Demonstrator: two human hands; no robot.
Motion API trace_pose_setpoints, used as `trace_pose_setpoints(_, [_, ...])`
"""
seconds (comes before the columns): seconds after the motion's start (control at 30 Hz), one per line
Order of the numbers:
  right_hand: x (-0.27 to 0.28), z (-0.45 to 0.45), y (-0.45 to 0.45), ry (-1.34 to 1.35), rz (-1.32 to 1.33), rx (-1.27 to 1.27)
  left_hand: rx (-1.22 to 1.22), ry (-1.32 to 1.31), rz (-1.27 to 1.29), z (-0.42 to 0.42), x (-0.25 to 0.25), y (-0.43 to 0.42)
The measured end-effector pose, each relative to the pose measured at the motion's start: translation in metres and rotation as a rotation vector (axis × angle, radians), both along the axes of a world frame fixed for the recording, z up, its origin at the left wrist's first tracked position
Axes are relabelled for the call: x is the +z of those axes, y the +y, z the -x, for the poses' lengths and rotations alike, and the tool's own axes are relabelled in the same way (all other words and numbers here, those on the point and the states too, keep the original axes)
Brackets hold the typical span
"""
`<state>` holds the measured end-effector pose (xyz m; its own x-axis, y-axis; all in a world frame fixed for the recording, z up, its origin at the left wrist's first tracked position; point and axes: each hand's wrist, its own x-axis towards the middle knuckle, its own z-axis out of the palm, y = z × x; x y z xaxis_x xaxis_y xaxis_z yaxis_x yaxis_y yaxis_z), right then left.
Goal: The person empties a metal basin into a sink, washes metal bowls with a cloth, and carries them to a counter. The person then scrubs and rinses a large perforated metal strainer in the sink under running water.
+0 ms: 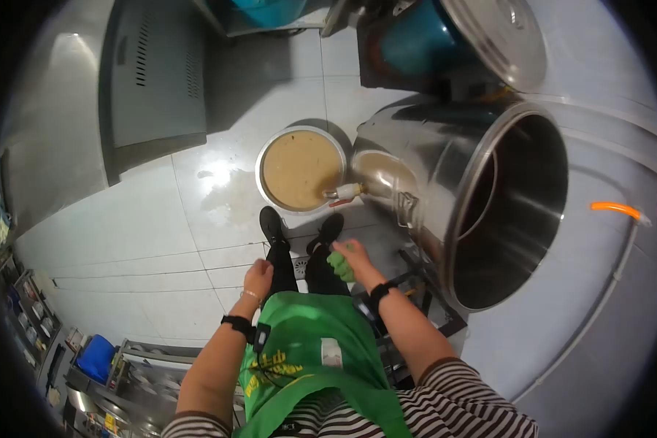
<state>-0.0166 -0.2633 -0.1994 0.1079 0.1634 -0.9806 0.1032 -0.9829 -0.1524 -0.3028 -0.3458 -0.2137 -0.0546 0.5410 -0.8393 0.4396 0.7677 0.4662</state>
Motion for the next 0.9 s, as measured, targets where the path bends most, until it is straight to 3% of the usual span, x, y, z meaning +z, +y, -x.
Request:
trace_pose_setpoints(0.1, [-0.103,-0.01,0.0,-0.202,-0.079,-0.085,-0.015,-0.033,0.034,-0.009,-0.016,-0.042])
trace_pose_setpoints(0.17, [-0.195,-0.044,-0.022,0.078,-0.117,-0.343,0.05,-0.08,0.114,-0.022,-0.018,-0.056])
trace_pose_setpoints(0.23, [-0.201,-0.04,0.011,0.071,-0.069,-0.442,0.05,-0.09,0.111,-0.037,-0.014,-0.058])
trace_pose_setpoints(0.27, [-0.203,-0.038,0.023,0.078,-0.025,-0.53,0.001,0.025,-0.006,-0.045,-0.011,-0.06])
trace_pose_setpoints(0.4, [-0.286,-0.063,-0.007,0.229,0.042,-0.685,-0.092,0.185,-0.181,-0.053,-0.008,-0.053])
trace_pose_setpoints(0.53, [-0.307,-0.08,-0.012,-0.047,-0.11,-0.07,-0.092,0.198,-0.201,-0.053,-0.011,-0.052])
trace_pose_setpoints(0.6, [-0.303,-0.089,-0.001,-0.119,-0.147,0.092,-0.074,0.187,-0.206,-0.054,-0.01,-0.051])
trace_pose_setpoints(0.67, [-0.263,-0.086,0.036,-0.196,0.065,0.882,-0.071,0.187,-0.21,-0.053,-0.011,-0.052])
trace_pose_setpoints(0.8, [-0.226,-0.082,0.051,-0.342,0.023,1.084,-0.055,0.194,-0.231,-0.053,-0.014,-0.057])
trace_pose_setpoints(0.9, [-0.217,-0.093,0.064,-0.197,-0.122,1.259,-0.056,0.178,-0.241,-0.048,-0.015,-0.058])
